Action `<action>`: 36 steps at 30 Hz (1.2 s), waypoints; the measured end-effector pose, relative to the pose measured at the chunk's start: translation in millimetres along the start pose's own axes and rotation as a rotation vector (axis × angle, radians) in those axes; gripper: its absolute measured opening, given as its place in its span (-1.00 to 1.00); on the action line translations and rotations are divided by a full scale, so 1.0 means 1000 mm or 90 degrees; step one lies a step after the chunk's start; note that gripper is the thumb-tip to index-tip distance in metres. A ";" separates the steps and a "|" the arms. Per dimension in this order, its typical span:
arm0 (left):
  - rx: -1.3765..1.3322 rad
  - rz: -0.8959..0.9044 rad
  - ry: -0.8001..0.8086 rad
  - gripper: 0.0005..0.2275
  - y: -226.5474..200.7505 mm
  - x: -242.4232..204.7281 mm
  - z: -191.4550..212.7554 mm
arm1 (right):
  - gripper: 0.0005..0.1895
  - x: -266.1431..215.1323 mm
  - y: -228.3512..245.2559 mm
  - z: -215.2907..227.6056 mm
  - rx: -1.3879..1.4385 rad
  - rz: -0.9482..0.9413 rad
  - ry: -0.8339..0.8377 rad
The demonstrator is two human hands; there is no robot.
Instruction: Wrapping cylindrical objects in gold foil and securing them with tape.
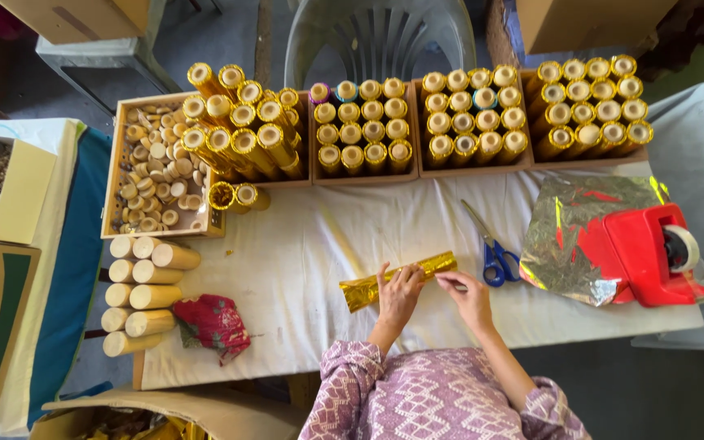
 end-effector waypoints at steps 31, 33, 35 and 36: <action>-0.022 0.022 0.001 -0.72 -0.004 0.003 0.005 | -0.70 0.008 -0.048 -0.040 0.220 -0.245 -0.163; -0.020 0.022 0.000 -0.73 -0.003 0.003 0.006 | -0.71 0.008 -0.048 -0.042 0.234 -0.241 -0.154; -0.021 0.023 0.001 -0.73 -0.004 0.002 0.005 | -0.71 0.007 -0.049 -0.042 0.229 -0.241 -0.149; -0.020 0.024 -0.001 -0.73 -0.004 0.002 0.005 | -0.72 0.008 -0.050 -0.042 0.224 -0.238 -0.143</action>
Point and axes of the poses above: each hand's wrist, its own x-axis towards the middle knuckle, its own z-axis out of the back of the hand, y = z × x, the point moved 5 cm from there along x, towards the middle knuckle, and after that the axes turned 8 degrees about -x, right-handed, at the moved point
